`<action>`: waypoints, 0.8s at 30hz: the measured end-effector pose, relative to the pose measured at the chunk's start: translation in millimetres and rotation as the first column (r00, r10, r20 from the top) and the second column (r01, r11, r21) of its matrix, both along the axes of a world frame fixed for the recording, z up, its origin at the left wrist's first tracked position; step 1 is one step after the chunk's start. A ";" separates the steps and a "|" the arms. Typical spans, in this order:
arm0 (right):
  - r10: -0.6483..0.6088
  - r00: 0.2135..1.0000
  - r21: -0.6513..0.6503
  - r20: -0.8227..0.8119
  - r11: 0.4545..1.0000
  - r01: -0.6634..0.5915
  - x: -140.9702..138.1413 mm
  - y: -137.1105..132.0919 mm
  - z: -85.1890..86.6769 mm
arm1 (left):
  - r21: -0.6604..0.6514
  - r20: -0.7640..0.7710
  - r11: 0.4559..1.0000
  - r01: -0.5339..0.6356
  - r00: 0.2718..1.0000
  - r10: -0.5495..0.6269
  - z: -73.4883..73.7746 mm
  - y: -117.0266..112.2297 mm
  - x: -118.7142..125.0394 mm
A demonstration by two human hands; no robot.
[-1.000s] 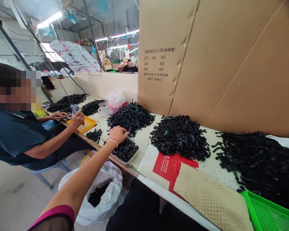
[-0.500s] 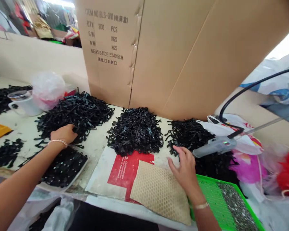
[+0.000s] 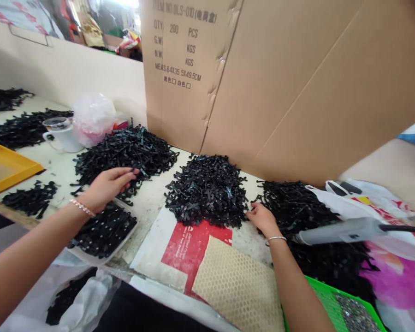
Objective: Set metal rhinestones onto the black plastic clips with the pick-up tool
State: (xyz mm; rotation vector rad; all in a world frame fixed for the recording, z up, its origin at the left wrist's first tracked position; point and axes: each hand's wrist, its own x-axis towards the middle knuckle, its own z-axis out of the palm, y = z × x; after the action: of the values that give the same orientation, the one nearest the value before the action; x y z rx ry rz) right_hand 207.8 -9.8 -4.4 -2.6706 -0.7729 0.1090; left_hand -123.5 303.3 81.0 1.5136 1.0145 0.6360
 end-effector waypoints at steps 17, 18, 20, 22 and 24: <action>0.418 0.847 0.505 0.329 0.680 -0.531 -261.0 -43.4 38.4 | -0.515 0.441 0.724 0.459 0.866 -0.236 -45.3 -234.2 -16.6; 0.410 0.847 0.490 0.338 0.692 -0.530 -262.8 -45.7 36.0 | -0.518 0.440 0.723 0.458 0.867 -0.234 -44.4 -236.5 -18.9; 0.394 0.845 0.458 0.361 0.715 -0.529 -265.4 -49.7 33.2 | -0.525 0.430 0.723 0.449 0.873 -0.231 -42.7 -239.5 -23.5; 0.380 0.843 0.448 0.381 0.722 -0.527 -267.9 -52.6 33.0 | -0.524 0.417 0.724 0.449 0.876 -0.241 -41.3 -241.3 -27.7; 0.380 0.837 0.444 0.394 0.718 -0.536 -270.7 -54.0 34.2 | -0.520 0.413 0.726 0.451 0.876 -0.248 -40.4 -242.6 -31.0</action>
State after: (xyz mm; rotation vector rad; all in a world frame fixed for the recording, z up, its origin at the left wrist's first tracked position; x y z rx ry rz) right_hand -62.9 -63.8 29.8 -1.9204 -1.3327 -0.3259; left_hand -154.5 60.7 40.7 0.9461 0.5642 0.2215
